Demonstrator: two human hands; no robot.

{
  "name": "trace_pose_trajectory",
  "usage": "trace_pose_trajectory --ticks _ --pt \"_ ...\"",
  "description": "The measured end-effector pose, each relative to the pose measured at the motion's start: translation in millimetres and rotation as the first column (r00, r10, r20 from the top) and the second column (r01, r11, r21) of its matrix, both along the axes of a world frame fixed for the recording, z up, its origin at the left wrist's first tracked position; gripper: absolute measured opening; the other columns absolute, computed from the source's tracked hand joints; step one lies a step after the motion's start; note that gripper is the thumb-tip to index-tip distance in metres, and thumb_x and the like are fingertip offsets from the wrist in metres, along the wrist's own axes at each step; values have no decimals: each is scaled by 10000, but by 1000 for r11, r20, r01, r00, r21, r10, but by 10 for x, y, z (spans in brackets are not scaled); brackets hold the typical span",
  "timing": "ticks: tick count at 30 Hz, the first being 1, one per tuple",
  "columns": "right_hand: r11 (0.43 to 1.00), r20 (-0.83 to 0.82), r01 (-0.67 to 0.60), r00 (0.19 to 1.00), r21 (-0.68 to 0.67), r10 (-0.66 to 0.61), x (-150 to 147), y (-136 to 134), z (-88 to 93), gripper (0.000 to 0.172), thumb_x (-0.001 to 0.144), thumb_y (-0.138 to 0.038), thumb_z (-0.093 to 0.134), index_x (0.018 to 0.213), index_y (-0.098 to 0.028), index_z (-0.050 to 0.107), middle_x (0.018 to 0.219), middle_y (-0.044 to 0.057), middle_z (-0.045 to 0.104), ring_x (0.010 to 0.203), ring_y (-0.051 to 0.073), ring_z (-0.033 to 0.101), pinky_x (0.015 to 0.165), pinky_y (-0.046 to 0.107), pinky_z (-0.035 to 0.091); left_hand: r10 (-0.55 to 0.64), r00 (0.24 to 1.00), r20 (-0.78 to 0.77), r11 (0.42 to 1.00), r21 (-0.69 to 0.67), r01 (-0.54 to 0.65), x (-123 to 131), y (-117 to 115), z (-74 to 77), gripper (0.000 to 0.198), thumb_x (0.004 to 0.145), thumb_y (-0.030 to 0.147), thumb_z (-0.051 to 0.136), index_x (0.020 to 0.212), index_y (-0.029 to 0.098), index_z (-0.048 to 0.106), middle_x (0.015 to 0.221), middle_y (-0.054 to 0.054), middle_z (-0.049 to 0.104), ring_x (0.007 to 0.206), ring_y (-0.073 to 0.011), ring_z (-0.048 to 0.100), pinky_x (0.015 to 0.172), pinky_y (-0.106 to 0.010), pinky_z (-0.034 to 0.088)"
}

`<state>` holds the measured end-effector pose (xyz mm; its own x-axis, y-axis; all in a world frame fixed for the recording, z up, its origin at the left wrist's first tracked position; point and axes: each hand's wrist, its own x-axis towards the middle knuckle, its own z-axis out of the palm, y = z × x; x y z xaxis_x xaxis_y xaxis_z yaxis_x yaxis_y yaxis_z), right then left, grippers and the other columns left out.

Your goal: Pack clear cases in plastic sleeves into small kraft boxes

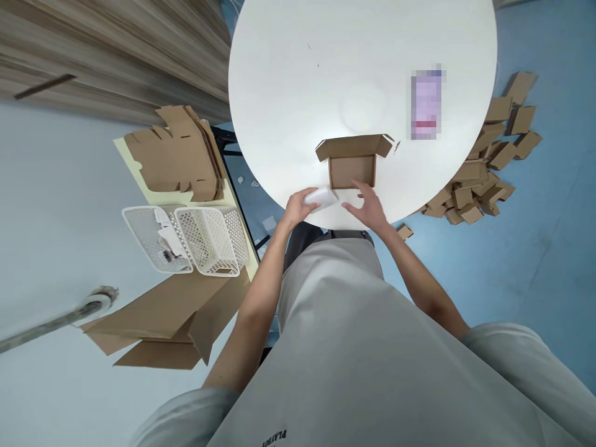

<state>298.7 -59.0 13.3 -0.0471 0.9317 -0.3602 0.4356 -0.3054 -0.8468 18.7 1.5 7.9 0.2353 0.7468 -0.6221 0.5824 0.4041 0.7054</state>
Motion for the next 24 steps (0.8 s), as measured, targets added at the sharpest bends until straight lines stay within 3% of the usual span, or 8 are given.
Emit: trace_pose_trajectory --ticks 2,4,8,11,14,17,21,24 --pt "997 -83 -74 994 -24 72 -82 -13 15 809 952 -784 768 1553 -253 663 1610 165 701 1456 400 679 1172 576 621 -41 981 187 998 -39 49 167 -50 37 475 835 294 834 1293 170 820 1346 -112 839 1270 -344 768 1167 -467 583" --pt "992 -118 -70 991 -108 57 -72 9 7 749 976 -800 735 1479 -245 716 1471 149 791 1320 383 762 1146 560 634 -10 962 272 999 -32 19 360 -55 26 498 827 330 853 1299 174 813 1381 -121 828 1297 -341 760 1163 -461 593" --pt "964 -63 175 980 -200 -191 90 178 -84 648 994 -791 728 1299 -221 768 1268 143 856 1136 338 825 1054 503 670 305 927 218 952 -100 -290 785 54 -158 525 872 371 881 1334 163 739 1307 -172 838 1207 -346 804 1078 -509 659" --pt "938 56 317 948 -142 -312 156 386 -215 522 1041 -709 727 1207 -214 747 1208 152 840 1123 330 809 1048 498 657 415 876 245 910 -117 -398 1062 192 -356 493 928 290 820 1389 161 703 1371 -194 822 1277 -359 803 1133 -559 655" --pt "933 174 344 930 -107 -324 125 579 -363 427 1093 -637 689 1184 -220 704 1133 141 806 1129 335 786 1049 502 631 379 893 241 918 28 -397 1233 346 -508 579 925 236 817 1486 199 677 1485 -163 778 1450 -370 727 1260 -587 585" --pt "934 235 340 922 -110 -308 84 681 -449 391 1100 -608 679 1219 -236 659 1072 113 779 1097 336 780 1025 503 615 289 938 191 934 161 -320 1269 467 -571 637 946 278 851 1552 258 656 1514 -130 757 1531 -381 665 1310 -609 540" --pt "928 199 348 926 -130 -319 157 645 -356 379 1099 -594 661 1296 -275 603 926 31 740 927 280 769 916 431 598 182 973 142 960 188 -207 1146 495 -506 618 977 416 886 1542 274 680 1620 -153 668 1518 -382 662 1290 -584 553" --pt "947 158 287 951 -144 -264 283 555 -185 338 1116 -611 600 1227 -293 629 813 -10 689 800 245 726 837 389 570 89 987 134 990 100 -102 1003 401 -361 739 886 564 963 1500 229 726 1817 -222 440 1448 -425 695 1225 -602 596"
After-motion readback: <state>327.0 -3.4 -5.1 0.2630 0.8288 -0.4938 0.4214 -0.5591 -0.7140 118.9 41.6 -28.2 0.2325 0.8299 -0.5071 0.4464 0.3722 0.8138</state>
